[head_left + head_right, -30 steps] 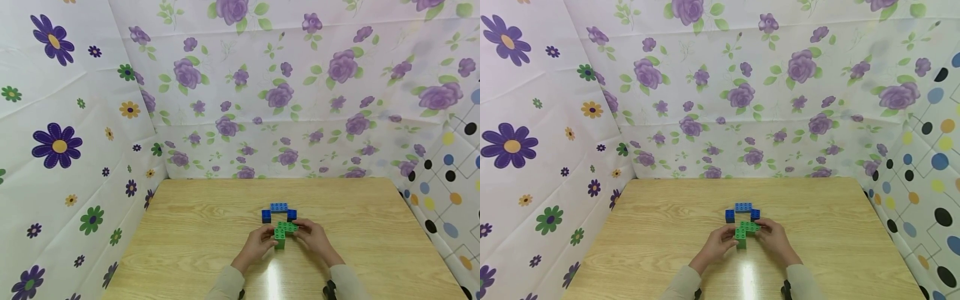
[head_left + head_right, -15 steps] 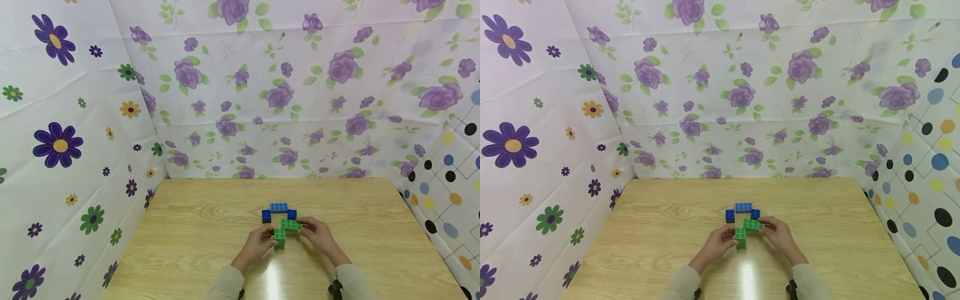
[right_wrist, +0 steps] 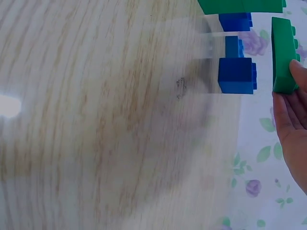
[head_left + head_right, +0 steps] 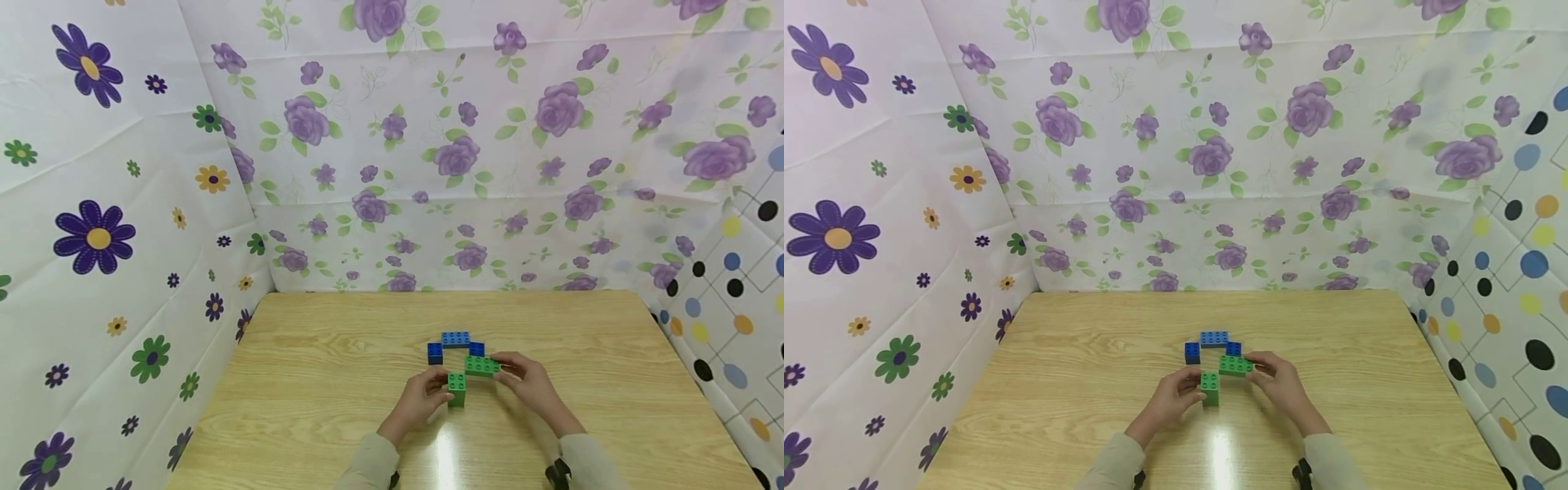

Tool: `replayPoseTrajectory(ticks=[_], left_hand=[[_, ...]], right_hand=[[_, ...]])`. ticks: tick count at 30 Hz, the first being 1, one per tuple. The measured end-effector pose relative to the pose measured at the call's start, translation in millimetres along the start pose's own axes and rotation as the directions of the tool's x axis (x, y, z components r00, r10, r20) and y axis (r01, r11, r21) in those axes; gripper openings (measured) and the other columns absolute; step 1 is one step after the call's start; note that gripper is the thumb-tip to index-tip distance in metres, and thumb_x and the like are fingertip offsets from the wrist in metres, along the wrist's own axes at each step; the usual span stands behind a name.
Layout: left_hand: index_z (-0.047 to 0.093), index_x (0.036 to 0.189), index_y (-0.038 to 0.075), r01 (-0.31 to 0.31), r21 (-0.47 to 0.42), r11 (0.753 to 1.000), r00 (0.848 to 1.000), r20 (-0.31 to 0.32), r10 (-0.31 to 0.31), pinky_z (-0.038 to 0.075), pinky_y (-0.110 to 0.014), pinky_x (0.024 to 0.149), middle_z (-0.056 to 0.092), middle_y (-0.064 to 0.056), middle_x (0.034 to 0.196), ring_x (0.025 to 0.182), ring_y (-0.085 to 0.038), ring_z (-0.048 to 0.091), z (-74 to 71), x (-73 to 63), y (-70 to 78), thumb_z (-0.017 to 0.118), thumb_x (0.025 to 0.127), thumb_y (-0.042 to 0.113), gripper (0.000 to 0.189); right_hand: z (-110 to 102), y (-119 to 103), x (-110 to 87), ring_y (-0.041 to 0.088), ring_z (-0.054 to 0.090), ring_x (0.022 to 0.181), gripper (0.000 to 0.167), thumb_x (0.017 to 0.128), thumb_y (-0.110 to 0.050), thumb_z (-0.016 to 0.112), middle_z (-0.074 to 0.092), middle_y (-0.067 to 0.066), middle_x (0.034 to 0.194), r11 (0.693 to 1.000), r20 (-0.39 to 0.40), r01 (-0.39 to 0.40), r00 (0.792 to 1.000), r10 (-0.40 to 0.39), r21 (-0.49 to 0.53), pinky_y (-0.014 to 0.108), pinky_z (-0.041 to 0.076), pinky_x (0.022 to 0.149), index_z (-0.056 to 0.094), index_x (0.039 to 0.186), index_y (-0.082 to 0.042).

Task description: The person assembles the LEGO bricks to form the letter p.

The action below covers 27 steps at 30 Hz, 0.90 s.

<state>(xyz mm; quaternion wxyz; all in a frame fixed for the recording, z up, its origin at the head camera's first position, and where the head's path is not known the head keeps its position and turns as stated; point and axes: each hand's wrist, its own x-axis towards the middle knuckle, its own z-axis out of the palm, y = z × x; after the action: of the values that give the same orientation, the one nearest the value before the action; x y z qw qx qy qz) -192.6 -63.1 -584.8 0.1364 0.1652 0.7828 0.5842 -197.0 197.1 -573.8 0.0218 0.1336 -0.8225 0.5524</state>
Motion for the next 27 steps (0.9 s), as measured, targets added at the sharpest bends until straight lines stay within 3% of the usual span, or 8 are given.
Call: replayPoseTrajectory(ticks=[16, 22, 27], left_hand=[[0.059, 0.124, 0.013, -0.004, 0.001, 1.000, 1.000, 0.002, 0.004, 0.048, -0.024, 0.098, 0.061, 0.000, 0.119, 0.115, -0.019, 0.057, 0.1, 1.1, -0.2, 0.066, 0.091, 0.009, 0.034], [0.059, 0.124, 0.014, -0.012, 0.008, 1.000, 1.000, 0.000, 0.012, 0.048, -0.025, 0.098, 0.061, 0.001, 0.119, 0.114, -0.017, 0.058, 0.0, 2.4, -2.0, 0.066, 0.091, 0.011, 0.033], [0.060, 0.124, 0.014, -0.018, 0.008, 1.000, 1.000, -0.002, 0.018, 0.048, -0.027, 0.099, 0.061, 0.001, 0.118, 0.114, -0.017, 0.058, 0.1, 2.0, -2.6, 0.066, 0.091, 0.011, 0.033]], right_hand=[[-5.5, -17.5, -8.0, 0.033, 0.058, 0.113, 0.038, 0.089, -0.007, 0.068, 0.059, 0.017, 0.126, 0.996, 0.023, 0.070, 0.997, -0.071, 0.064, 0.035, 0.053, 0.094, 0.060, 0.125, -0.002], [-0.8, -25.0, -7.8, 0.030, 0.058, 0.112, 0.037, 0.089, -0.011, 0.069, 0.061, 0.016, 0.123, 0.991, 0.040, 0.114, 0.992, -0.117, 0.076, 0.044, 0.051, 0.095, 0.061, 0.124, -0.002], [5.4, -27.1, -8.0, 0.032, 0.057, 0.114, 0.039, 0.089, -0.011, 0.069, 0.060, 0.017, 0.124, 0.993, 0.072, 0.089, 0.993, -0.095, 0.079, 0.045, 0.051, 0.095, 0.060, 0.124, 0.001]])
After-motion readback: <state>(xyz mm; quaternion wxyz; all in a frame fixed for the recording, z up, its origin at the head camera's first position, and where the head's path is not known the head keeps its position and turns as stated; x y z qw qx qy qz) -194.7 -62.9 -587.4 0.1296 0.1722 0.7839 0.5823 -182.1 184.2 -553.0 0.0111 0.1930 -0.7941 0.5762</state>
